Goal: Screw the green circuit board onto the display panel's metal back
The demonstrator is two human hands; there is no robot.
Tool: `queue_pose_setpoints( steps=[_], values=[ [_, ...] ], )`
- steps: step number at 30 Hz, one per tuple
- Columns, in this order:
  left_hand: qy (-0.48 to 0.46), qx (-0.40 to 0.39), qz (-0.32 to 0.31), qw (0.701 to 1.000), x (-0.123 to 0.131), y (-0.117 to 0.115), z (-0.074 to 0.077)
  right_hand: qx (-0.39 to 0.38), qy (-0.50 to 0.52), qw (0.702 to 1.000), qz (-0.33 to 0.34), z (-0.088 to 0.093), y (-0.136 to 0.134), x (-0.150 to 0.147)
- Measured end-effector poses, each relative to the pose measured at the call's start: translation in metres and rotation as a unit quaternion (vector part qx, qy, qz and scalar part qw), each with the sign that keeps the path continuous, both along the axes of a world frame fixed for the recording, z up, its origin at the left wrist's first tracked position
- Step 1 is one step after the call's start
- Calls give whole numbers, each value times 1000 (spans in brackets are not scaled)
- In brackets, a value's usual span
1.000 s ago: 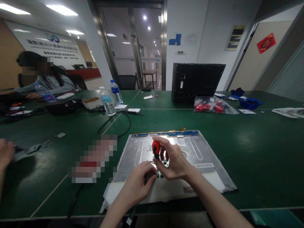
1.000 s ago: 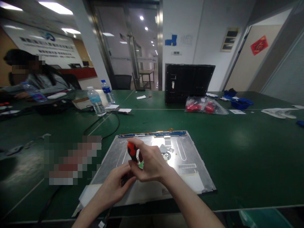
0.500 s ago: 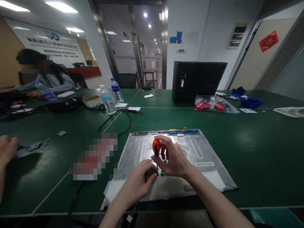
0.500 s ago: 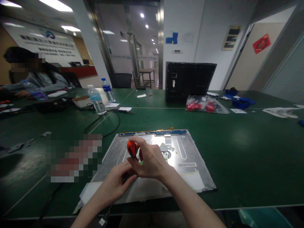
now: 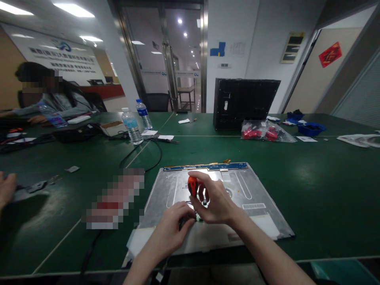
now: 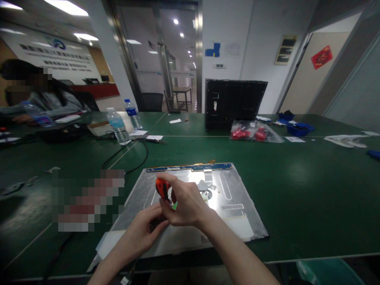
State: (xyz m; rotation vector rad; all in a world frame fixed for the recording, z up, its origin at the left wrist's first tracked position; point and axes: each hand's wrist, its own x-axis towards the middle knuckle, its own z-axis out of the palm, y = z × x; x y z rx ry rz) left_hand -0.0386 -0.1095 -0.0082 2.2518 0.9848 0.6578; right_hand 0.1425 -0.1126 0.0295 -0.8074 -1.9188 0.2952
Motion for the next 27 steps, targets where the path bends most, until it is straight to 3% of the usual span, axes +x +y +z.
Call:
queue_pose_setpoints(
  steps=[15, 27],
  values=[
    [4, 4, 2, 1000, 1, -1, -1, -3, -6, 1000, 9, -1, -1, 1],
    [8, 7, 20, 1000, 2, -1, 1, 23, -9, 999, -27, -5, 2, -1]
  ],
)
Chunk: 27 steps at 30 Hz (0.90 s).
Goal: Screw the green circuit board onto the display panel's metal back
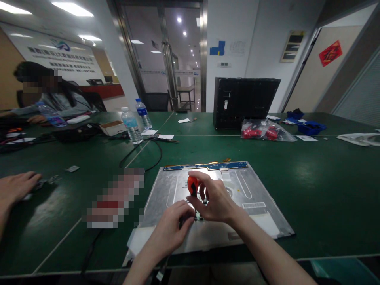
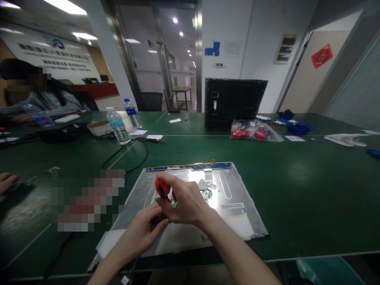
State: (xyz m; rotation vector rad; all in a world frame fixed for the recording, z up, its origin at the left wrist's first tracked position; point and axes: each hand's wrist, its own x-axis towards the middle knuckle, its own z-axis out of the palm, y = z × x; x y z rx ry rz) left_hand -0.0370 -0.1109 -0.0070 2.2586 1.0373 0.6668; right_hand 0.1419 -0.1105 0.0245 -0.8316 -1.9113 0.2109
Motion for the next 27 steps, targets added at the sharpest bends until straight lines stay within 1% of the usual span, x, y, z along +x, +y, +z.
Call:
queue_pose_setpoints(
  steps=[4, 8, 12, 17, 21, 25, 27],
  values=[
    [9, -8, -5, 1000, -1, 0, 0, -1, -2, 1000, -14, -2, 1, 0],
    [12, -9, -10, 1000, -2, 1, -1, -23, 10, 999, -31, -2, 2, 0],
    [8, -11, -14, 1000, -1, 1, 0, -25, 34, 999, -18, 2, 0, -1],
    [-12, -18, -29, 999, 0, 0, 5, -43, 20, 999, 18, 6, -3, -1],
    [-16, -17, -29, 999, 1, 0, 4, -29, 26, 999, 18, 6, -4, -1],
    [-12, -10, -9, 1000, 0, 1, 0, -6, 15, 1000, -4, 3, -2, -1],
    [-11, -3, -3, 1000, 0, 2, -2, 9, 7, 1000, -5, 2, 0, -1]
  ],
)
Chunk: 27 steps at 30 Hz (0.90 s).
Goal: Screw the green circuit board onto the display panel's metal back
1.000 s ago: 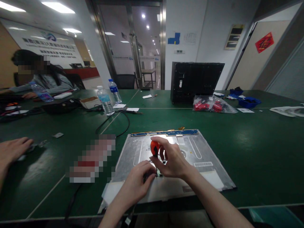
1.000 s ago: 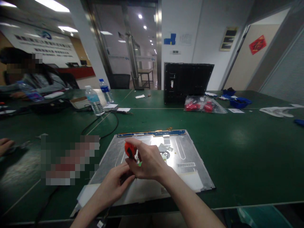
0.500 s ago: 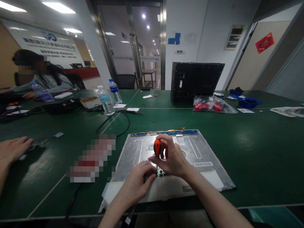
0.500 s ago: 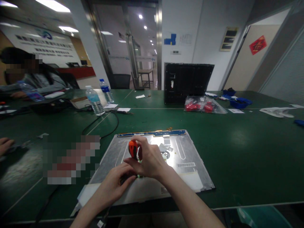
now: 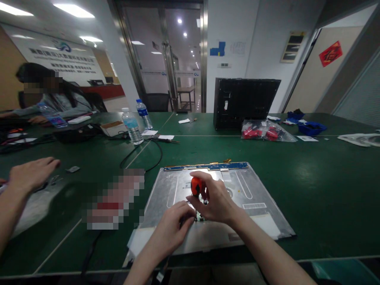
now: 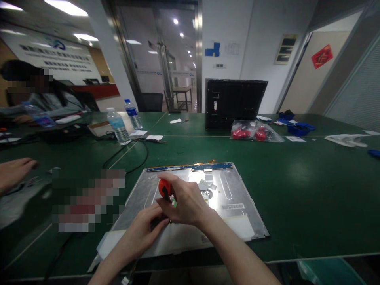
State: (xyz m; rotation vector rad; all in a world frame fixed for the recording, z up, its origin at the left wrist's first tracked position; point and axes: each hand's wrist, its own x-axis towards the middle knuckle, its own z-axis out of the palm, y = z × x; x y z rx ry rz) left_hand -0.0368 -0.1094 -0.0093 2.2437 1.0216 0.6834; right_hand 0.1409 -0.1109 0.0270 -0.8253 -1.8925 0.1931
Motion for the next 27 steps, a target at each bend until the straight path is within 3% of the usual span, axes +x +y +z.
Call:
queue_pose_setpoints(
  steps=[9, 19, 27],
  values=[
    [2, -3, -14, 1000, -1, -1, 2, 1, 12, 1000, 28, 6, -4, 2],
    [4, 14, 8, 1000, 0, -2, 3, 19, 20, 1000, -2, -2, 1, 1],
    [9, -8, -7, 1000, 0, -1, 3, -2, 30, 999, 34, 4, -3, 2]
  ],
)
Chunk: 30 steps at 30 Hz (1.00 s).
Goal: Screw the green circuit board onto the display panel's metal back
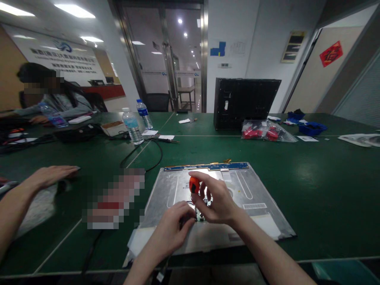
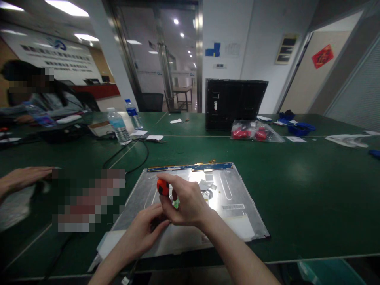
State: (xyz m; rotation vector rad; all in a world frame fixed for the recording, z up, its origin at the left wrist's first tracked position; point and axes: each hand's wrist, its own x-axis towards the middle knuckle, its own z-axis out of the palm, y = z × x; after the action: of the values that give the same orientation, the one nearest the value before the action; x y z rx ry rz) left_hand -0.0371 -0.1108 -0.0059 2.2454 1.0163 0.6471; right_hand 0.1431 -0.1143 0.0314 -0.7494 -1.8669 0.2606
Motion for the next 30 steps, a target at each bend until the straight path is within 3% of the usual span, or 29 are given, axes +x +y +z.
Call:
queue_pose_setpoints(
  steps=[7, 12, 20, 30],
  values=[
    [-3, -7, 3, 1000, -2, 0, -3, 43, 4, 998, -55, -1, 2, -2],
    [-5, 7, 9, 1000, -1, 0, -6, 70, 1, 996, -51, 1, 3, -2],
    [1, -3, -6, 1000, -1, 0, -3, 6, 16, 1000, -17, 4, -2, -1],
    [7, -9, -1, 1000, 0, 0, -2, -14, 18, 999, -24, 5, 0, -2]
  ],
)
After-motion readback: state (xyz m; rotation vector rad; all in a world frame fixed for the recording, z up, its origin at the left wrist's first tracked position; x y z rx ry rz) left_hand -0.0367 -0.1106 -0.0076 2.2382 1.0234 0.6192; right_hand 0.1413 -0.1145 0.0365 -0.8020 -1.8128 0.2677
